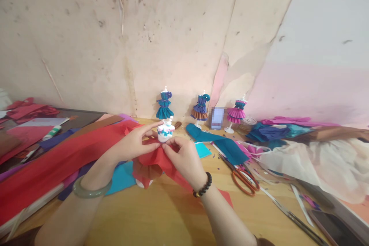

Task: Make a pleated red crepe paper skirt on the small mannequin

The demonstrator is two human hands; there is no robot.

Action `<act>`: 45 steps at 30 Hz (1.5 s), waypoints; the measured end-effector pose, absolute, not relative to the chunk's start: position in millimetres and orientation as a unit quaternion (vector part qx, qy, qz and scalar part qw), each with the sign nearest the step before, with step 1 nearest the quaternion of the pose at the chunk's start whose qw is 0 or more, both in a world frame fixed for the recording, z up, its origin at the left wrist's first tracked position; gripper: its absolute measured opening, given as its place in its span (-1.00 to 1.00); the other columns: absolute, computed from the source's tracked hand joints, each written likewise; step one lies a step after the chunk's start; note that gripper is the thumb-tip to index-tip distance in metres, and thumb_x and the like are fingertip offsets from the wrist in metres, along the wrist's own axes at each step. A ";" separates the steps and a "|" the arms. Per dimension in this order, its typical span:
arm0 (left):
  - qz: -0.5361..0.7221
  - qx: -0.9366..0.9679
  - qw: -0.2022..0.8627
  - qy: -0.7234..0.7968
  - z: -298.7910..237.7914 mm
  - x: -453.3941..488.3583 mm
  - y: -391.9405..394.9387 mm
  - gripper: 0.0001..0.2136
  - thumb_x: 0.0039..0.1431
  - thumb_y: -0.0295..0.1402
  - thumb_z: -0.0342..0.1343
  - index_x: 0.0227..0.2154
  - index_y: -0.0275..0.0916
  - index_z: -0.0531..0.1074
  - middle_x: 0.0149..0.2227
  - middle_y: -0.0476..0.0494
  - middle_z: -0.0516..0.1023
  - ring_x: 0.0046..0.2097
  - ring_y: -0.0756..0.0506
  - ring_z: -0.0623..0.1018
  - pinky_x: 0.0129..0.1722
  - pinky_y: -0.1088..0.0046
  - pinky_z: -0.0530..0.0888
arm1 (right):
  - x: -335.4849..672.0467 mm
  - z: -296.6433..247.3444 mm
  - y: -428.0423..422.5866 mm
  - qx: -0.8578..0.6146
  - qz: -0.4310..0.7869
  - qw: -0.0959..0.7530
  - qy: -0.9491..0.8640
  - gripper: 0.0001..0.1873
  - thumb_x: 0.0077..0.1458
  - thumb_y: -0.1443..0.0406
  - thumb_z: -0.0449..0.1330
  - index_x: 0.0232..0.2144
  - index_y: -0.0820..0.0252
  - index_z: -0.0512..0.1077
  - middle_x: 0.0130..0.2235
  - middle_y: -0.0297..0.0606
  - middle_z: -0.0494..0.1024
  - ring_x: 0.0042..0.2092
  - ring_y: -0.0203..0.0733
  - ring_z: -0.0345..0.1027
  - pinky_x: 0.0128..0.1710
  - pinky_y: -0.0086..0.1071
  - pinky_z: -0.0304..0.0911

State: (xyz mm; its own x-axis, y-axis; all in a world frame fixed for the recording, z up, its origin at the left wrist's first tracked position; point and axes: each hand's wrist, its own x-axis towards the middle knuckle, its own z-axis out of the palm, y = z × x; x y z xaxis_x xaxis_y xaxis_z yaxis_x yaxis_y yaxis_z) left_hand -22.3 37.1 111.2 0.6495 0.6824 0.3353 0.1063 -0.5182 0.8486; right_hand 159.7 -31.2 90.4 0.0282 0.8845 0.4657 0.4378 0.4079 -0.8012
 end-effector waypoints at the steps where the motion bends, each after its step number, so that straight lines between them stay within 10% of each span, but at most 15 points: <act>1: 0.338 0.805 0.425 0.240 110.9 -22.7 37.3 -0.37 0.16 -0.39 0.18 0.30 -0.06 0.19 0.00 -0.13 0.59 0.07 -0.16 0.56 0.12 0.20 0.45 | 159.8 90.1 -30.8 -0.501 0.211 0.514 -0.663 -0.87 0.10 0.27 0.21 -0.46 0.16 0.50 -0.43 -0.32 0.61 -0.39 -0.23 0.43 -0.41 -0.40 0.24; 20: 0.349 0.804 0.409 0.253 106.5 -18.8 42.2 -0.35 0.19 -0.18 0.20 0.31 -0.08 0.16 0.02 -0.19 0.61 0.08 -0.23 0.56 0.08 0.19 0.46 | 163.6 83.6 -23.6 -0.550 0.125 0.488 -0.666 -0.78 0.15 0.17 0.24 -0.46 0.17 0.44 -0.44 -0.29 0.56 -0.39 -0.19 0.39 -0.36 -0.34 0.25; 30: 0.421 0.748 0.374 0.350 116.4 -19.7 38.9 -0.26 0.15 -0.19 0.22 0.35 -0.19 0.07 -0.42 0.03 0.60 -0.27 -0.13 0.60 -0.20 0.36 0.48 | 162.6 97.2 -40.2 -0.377 -0.034 0.519 -0.767 -0.65 0.19 0.23 0.25 0.02 0.11 0.38 0.03 -0.08 0.47 0.10 -0.01 0.33 0.08 -0.07 0.29; 45: 0.458 0.676 0.431 0.383 121.0 -21.6 38.9 -0.42 0.08 -0.21 0.25 0.17 -0.22 0.33 -0.38 -0.01 0.62 -0.21 -0.18 0.60 -0.20 0.35 0.46 | 152.9 88.8 -46.4 -0.287 -0.304 0.386 -0.822 -0.70 0.32 0.45 -0.02 -0.32 0.18 0.49 -0.39 -0.19 0.51 -0.39 -0.20 0.29 -0.40 -0.31 0.22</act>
State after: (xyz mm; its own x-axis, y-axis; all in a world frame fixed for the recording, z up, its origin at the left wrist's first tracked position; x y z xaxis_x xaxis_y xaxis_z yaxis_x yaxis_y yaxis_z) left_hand -21.6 38.9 121.0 0.2860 0.9134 0.2896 0.1232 -0.3347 0.9342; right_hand 152.9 -46.4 88.8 -0.5367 0.2381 0.8095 0.7071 0.6504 0.2775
